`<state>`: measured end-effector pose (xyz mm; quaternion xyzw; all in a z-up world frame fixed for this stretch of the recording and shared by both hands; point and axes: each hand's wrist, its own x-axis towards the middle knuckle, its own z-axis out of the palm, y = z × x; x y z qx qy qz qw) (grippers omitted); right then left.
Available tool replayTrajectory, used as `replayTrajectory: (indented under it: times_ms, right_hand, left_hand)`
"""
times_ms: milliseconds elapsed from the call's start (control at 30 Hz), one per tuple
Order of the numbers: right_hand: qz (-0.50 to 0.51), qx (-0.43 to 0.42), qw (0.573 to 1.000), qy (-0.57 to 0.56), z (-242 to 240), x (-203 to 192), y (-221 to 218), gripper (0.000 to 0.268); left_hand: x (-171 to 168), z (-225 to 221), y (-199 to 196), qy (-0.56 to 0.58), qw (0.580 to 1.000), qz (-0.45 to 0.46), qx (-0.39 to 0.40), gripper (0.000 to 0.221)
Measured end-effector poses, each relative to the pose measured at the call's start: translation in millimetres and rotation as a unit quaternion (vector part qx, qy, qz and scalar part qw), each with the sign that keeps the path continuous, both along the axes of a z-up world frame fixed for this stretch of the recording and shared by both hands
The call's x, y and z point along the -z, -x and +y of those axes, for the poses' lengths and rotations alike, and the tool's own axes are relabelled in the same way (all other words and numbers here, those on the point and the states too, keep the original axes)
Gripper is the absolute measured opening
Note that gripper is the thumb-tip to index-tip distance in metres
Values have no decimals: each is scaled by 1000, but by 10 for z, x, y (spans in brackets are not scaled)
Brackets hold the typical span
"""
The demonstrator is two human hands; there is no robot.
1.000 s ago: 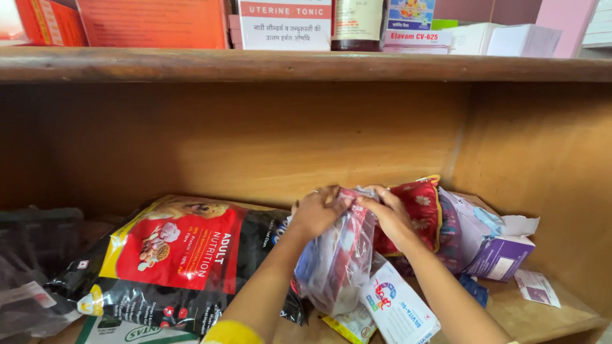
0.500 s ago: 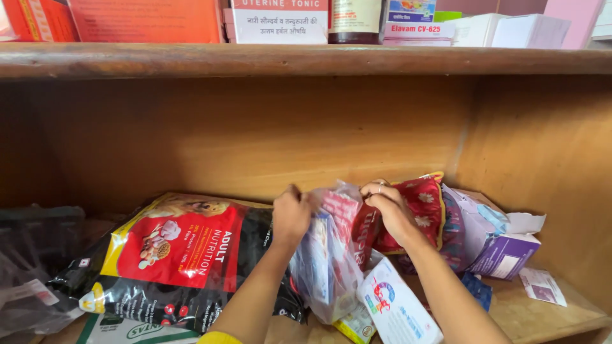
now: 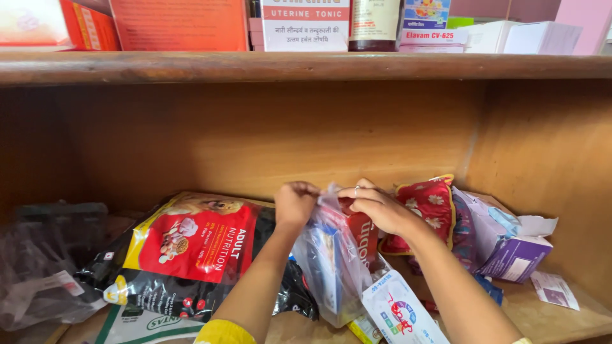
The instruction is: The person organizes medicine supplies by retrieving medicine boxes from shelves, placing them on a counter, and rearranging boxes, bottles, and packets across shelves and storage containers by hand.
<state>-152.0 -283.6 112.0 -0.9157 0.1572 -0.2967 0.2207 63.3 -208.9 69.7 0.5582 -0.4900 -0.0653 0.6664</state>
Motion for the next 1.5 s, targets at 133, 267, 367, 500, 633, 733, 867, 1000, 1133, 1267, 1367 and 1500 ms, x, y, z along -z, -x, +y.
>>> replayTrajectory:
  times_ms: [133, 267, 367, 500, 633, 733, 867, 1000, 1133, 1267, 1367, 1500]
  right_hand:
    - [-12, -39, 999, -5, -202, 83, 59, 43]
    - [-2, -121, 987, -106, -201, -14, 282, 54]
    - [58, -120, 978, -159, -132, -83, 334, 84]
    - [42, -74, 988, -132, -204, -109, 363, 97]
    - [-54, 3, 991, -123, -227, -274, 586, 91]
    - [-127, 46, 986, -101, -339, -381, 821, 87]
    - [-222, 83, 971, -40, -502, -355, 1128, 82]
    - [-265, 114, 951, -108, -676, -36, 1396, 83]
    - [-220, 189, 953, -87, -847, 253, 1518, 88]
    - [-80, 176, 975, -113, -667, 146, 1434, 99]
    - [-65, 135, 982, -112, -656, 178, 1287, 105]
    - [-129, 97, 971, -174, -598, 266, 1237, 106]
  left_hand:
    - [115, 383, -169, -33, 994, -45, -96, 17]
    - [388, 565, -436, -35, 972, -193, -132, 19]
    - [544, 605, -441, -95, 957, -238, -138, 16]
    - [575, 677, -237, -150, 954, -217, -143, 16]
    - [530, 749, -59, -186, 948, -196, -171, 19]
    - [611, 708, 95, -216, 927, -235, -199, 21]
    - [752, 716, 284, -242, 885, -333, -217, 27]
    - [795, 847, 324, -218, 885, -357, -202, 36]
    - [677, 928, 282, -147, 934, -286, -157, 45]
    - [307, 998, 412, -9, 967, -206, -152, 37]
    - [62, 840, 586, 27, 975, -186, -119, 27]
    - [11, 586, 830, 18, 968, -228, -101, 22]
